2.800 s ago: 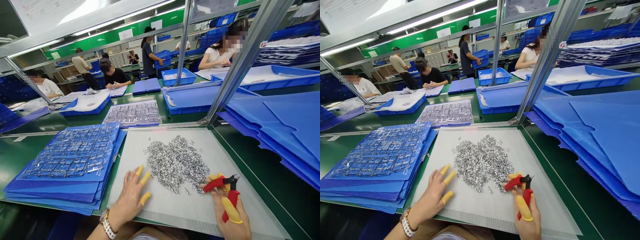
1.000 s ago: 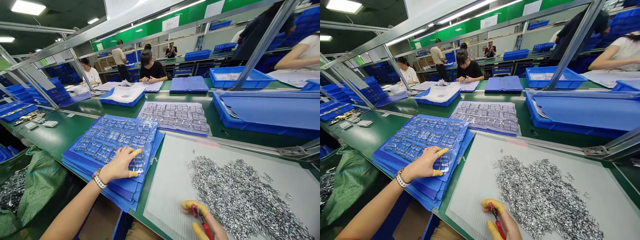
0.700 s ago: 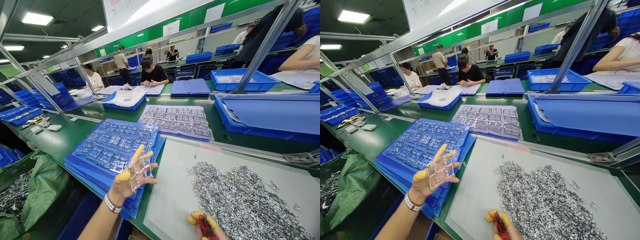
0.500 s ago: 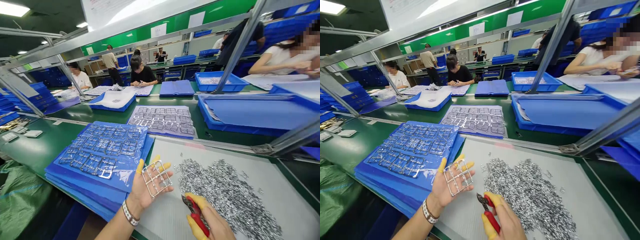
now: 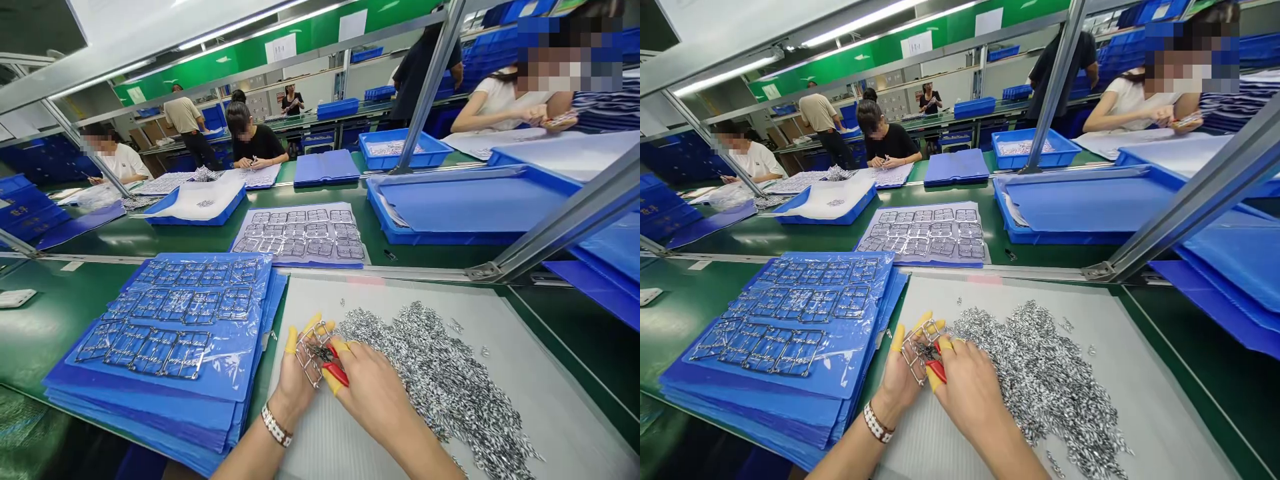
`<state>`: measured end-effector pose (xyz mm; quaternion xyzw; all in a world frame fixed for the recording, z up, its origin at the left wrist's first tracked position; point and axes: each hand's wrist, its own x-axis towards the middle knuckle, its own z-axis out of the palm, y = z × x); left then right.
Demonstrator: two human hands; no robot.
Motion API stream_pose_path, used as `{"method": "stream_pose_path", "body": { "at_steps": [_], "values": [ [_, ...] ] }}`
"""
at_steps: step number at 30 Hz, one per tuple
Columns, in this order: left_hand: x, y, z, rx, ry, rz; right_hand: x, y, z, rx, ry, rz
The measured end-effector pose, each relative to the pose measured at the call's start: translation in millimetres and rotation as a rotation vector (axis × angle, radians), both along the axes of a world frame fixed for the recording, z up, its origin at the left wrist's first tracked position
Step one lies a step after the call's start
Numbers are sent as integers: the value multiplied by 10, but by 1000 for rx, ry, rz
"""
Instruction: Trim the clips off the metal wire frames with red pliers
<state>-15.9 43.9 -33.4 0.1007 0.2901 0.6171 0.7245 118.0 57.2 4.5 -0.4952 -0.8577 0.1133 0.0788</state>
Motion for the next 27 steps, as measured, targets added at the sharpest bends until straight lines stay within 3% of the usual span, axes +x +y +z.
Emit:
{"method": "stream_pose_path", "body": {
  "at_steps": [12,21,27],
  "values": [
    [-12,-14,-78,6,41,4,-66,-7,29,-24,-8,30],
    [-31,-38,-150,29,156,44,-117,-32,116,-9,-115,32],
    [-57,-40,-174,-18,118,21,-111,-41,197,-42,-167,24]
  ]
}}
